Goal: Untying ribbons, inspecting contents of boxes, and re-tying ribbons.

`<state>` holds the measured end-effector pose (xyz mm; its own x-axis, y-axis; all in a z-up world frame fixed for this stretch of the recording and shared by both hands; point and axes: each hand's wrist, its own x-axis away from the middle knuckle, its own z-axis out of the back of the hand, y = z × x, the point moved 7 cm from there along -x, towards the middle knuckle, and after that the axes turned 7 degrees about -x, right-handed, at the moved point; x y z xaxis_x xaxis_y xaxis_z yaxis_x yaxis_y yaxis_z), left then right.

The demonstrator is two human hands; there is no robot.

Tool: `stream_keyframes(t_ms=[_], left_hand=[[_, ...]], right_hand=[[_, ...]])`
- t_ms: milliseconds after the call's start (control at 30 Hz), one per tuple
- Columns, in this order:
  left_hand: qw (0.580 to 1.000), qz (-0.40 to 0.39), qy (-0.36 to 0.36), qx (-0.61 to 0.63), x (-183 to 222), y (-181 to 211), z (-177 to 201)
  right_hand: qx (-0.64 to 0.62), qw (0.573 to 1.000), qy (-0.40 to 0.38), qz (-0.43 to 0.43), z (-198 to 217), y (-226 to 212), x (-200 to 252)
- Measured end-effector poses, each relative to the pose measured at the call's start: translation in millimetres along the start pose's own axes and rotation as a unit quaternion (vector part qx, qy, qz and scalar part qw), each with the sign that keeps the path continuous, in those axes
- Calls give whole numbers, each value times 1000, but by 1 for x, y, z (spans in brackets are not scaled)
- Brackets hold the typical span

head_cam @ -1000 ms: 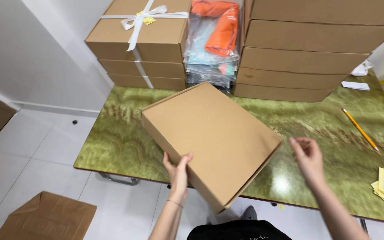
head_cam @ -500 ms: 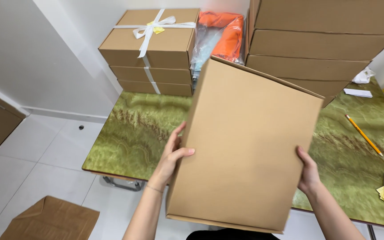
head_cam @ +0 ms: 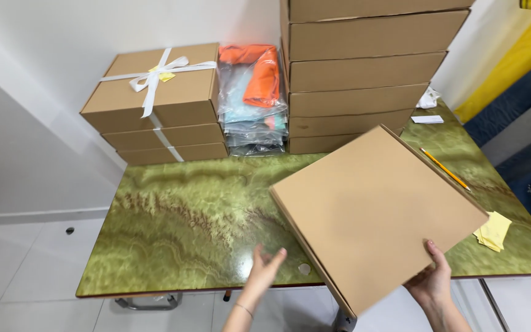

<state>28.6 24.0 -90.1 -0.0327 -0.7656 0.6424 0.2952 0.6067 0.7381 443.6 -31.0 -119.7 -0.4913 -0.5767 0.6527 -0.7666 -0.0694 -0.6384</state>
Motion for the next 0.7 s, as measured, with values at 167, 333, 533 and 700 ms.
stream_keyframes(t_ms=[167,333,533,700], left_hand=[[992,20,-126,6,7,-35,-73],[978,63,-153,125,3,-48,-91],[994,34,-18,102,-34,-67,-65],[986,-127,105,-21,-60,-70,-34]], right_hand=[[-3,999,14,-30,0,32,-1],[7,999,3,-49,-37,42,70],[36,993,-3,-113,-44,43,118],[98,988,53,-109,64,72,9]])
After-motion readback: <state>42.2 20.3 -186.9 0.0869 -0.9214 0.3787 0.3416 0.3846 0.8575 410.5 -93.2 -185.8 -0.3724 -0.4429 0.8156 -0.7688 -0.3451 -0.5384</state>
